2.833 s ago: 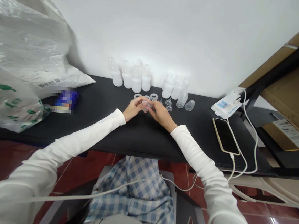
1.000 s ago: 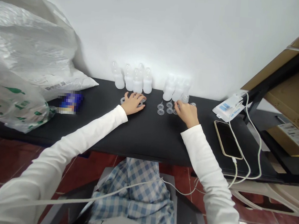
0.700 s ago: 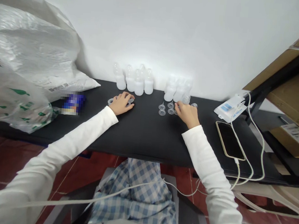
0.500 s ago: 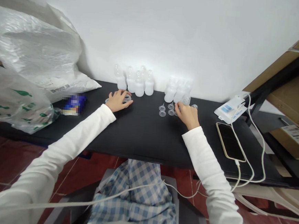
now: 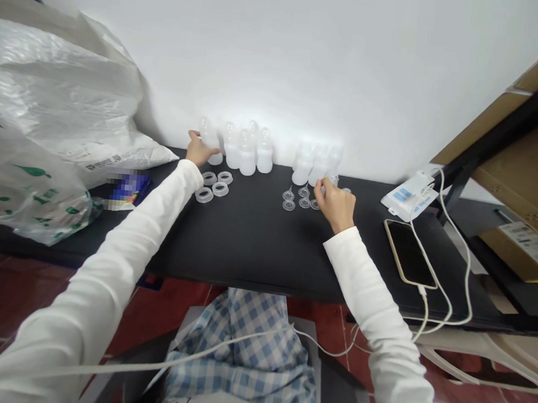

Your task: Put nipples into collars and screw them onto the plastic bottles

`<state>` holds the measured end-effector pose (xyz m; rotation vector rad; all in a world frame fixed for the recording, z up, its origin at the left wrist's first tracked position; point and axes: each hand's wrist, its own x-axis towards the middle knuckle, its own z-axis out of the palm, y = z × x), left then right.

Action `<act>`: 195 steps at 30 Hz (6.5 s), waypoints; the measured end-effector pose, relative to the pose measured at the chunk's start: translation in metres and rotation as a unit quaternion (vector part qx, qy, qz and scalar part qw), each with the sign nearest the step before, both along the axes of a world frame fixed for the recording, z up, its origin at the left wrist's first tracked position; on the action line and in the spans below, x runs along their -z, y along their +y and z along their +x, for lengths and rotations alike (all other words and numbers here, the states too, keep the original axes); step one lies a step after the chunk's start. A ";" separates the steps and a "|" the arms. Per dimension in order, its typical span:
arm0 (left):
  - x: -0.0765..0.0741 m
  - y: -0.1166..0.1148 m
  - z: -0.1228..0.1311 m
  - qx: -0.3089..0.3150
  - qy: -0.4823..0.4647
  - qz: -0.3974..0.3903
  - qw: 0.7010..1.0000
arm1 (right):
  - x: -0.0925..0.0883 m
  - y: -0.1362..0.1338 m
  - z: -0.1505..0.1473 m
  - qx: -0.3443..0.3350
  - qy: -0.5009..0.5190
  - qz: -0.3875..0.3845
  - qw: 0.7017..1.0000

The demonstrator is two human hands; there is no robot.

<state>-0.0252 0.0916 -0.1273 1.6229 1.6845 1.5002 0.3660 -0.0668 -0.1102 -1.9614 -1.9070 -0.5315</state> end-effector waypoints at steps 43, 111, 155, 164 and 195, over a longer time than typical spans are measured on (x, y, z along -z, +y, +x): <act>-0.011 -0.116 0.107 0.433 0.026 -0.139 0.891 | 0.028 0.004 -0.022 -0.430 0.110 0.135 0.886; 0.006 -0.159 0.177 0.379 -0.090 0.007 0.921 | 0.035 -0.001 -0.037 -0.188 0.301 0.134 0.925; 0.022 -0.140 0.159 0.292 0.007 0.256 0.922 | 0.037 0.003 -0.033 -0.412 0.303 0.103 0.853; 0.030 -0.141 0.162 0.277 0.038 0.246 0.928 | 0.036 -0.005 -0.046 -0.339 0.444 0.046 0.828; 0.019 -0.146 0.161 0.298 -0.028 0.132 0.945 | 0.036 -0.003 -0.059 -0.337 0.557 -0.053 0.757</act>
